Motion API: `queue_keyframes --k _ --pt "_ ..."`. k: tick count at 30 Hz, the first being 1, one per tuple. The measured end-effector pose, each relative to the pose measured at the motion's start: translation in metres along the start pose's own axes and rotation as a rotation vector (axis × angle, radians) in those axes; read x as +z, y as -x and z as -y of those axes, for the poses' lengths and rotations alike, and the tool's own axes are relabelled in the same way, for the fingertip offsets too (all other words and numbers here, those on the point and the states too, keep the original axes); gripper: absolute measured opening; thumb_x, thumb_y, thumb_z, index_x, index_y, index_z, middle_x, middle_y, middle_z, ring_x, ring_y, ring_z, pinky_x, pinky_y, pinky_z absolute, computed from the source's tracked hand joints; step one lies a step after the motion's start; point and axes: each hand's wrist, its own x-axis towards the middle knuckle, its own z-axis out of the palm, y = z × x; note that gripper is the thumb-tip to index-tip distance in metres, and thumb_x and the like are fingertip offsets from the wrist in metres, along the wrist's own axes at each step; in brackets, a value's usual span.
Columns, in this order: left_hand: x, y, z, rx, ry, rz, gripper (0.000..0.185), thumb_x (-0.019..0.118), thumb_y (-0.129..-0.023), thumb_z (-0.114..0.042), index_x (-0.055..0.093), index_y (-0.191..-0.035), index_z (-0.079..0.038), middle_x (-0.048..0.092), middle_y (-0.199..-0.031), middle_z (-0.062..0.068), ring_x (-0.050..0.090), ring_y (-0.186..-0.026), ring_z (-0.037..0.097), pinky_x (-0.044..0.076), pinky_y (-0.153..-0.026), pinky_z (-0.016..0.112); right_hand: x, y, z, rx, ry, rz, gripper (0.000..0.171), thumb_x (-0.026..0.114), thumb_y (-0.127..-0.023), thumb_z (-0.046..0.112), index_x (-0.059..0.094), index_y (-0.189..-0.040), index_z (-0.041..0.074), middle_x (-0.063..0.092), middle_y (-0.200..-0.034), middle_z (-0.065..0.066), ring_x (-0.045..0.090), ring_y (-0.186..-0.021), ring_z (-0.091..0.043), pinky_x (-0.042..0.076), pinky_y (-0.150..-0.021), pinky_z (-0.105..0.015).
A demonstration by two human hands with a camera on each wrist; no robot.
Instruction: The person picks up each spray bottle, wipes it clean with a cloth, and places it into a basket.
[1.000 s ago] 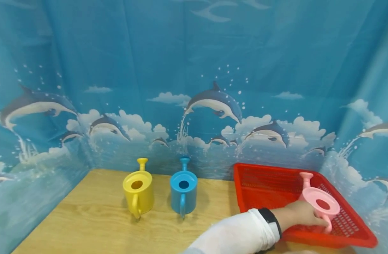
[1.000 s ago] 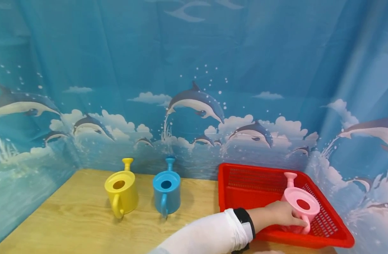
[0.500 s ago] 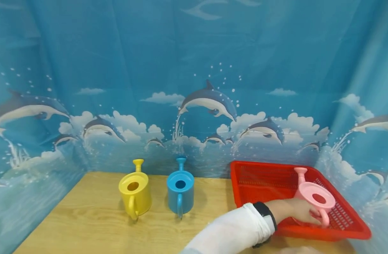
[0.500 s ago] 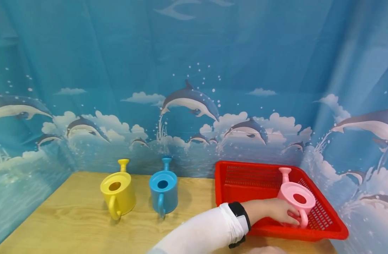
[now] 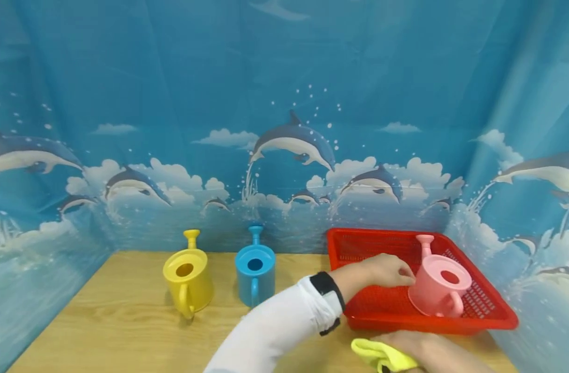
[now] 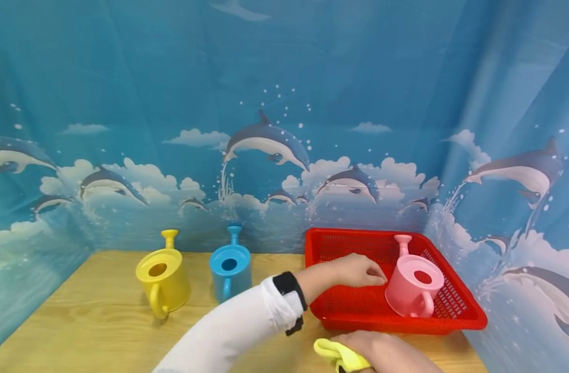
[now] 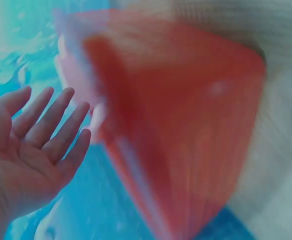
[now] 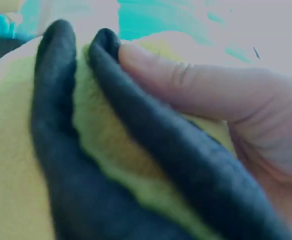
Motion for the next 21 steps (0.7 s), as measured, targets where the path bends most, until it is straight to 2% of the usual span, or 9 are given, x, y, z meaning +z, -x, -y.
queue_keyframes --k 1,2,4,7,10,15,18,21 --pt "-0.008 0.011 0.008 -0.002 0.011 -0.014 0.026 0.056 -0.096 -0.041 0.066 -0.119 -0.034 0.063 -0.115 -0.021 0.055 -0.108 -0.005 0.043 -0.091 0.012 -0.011 -0.006 0.027 0.027 0.031 0.016 0.035 0.068 -0.09 0.018 0.06 -0.124 0.013 0.065 -0.104 0.014 0.057 -0.086 0.004 0.049 -0.068 -0.017" --pt "-0.017 0.022 0.015 -0.007 0.027 -0.025 0.026 0.057 -0.096 -0.041 0.066 -0.119 -0.033 0.063 -0.116 -0.021 0.055 -0.108 -0.004 0.044 -0.092 0.014 -0.018 -0.009 0.037 0.055 0.041 0.045 0.032 0.065 -0.091 0.019 0.061 -0.123 0.012 0.064 -0.103 0.014 0.055 -0.085 0.004 0.048 -0.069 -0.017" --pt "-0.033 0.046 0.028 0.016 0.045 -0.041 0.027 0.056 -0.097 -0.039 0.066 -0.121 -0.031 0.064 -0.117 -0.018 0.057 -0.108 -0.002 0.046 -0.092 0.016 -0.02 -0.01 0.03 0.035 0.075 0.07 0.028 0.062 -0.094 0.019 0.06 -0.122 0.016 0.061 -0.1 0.017 0.052 -0.082 0.005 0.046 -0.066 -0.018" --pt "-0.054 0.083 0.049 0.065 0.097 -0.082 0.029 0.054 -0.099 -0.035 0.064 -0.124 -0.025 0.065 -0.12 -0.012 0.059 -0.109 0.003 0.048 -0.092 0.019 -0.015 -0.009 0.013 0.031 0.136 0.055 0.028 0.064 -0.093 0.026 0.059 -0.121 0.024 0.06 -0.098 0.019 0.051 -0.08 0.005 0.045 -0.063 -0.018" --pt "-0.068 0.118 0.069 0.063 0.17 -0.141 0.03 0.053 -0.1 -0.032 0.064 -0.125 -0.021 0.066 -0.122 -0.007 0.061 -0.107 0.007 0.049 -0.089 0.023 -0.011 -0.009 0.001 0.093 0.158 0.044 0.028 0.066 -0.09 0.033 0.059 -0.117 0.027 0.058 -0.094 0.022 0.051 -0.079 0.006 0.044 -0.063 -0.016" --pt "-0.082 0.168 0.092 -0.049 0.273 -0.26 0.028 0.053 -0.1 -0.033 0.066 -0.123 -0.022 0.065 -0.124 -0.005 0.06 -0.115 0.014 0.049 -0.094 0.034 -0.013 -0.011 0.005 0.144 0.152 0.055 0.022 0.067 -0.09 0.033 0.06 -0.109 0.026 0.055 -0.089 0.022 0.049 -0.076 0.007 0.043 -0.061 -0.017" --pt "-0.087 0.196 0.104 -0.119 0.269 -0.375 0.028 0.052 -0.1 -0.033 0.065 -0.123 -0.023 0.064 -0.126 -0.004 0.055 -0.124 0.018 0.045 -0.102 0.04 -0.015 -0.012 0.009 0.162 0.152 0.052 0.021 0.067 -0.09 0.034 0.06 -0.107 0.026 0.055 -0.088 0.021 0.049 -0.076 0.006 0.045 -0.062 -0.017" --pt "-0.091 0.225 0.116 -0.18 0.251 -0.451 0.03 0.052 -0.1 -0.032 0.063 -0.126 -0.021 0.062 -0.13 -0.001 0.051 -0.129 0.023 0.043 -0.105 0.045 -0.015 -0.014 0.008 0.212 0.159 0.055 0.022 0.068 -0.089 0.035 0.06 -0.107 0.027 0.055 -0.089 0.021 0.049 -0.076 0.005 0.047 -0.064 -0.017"
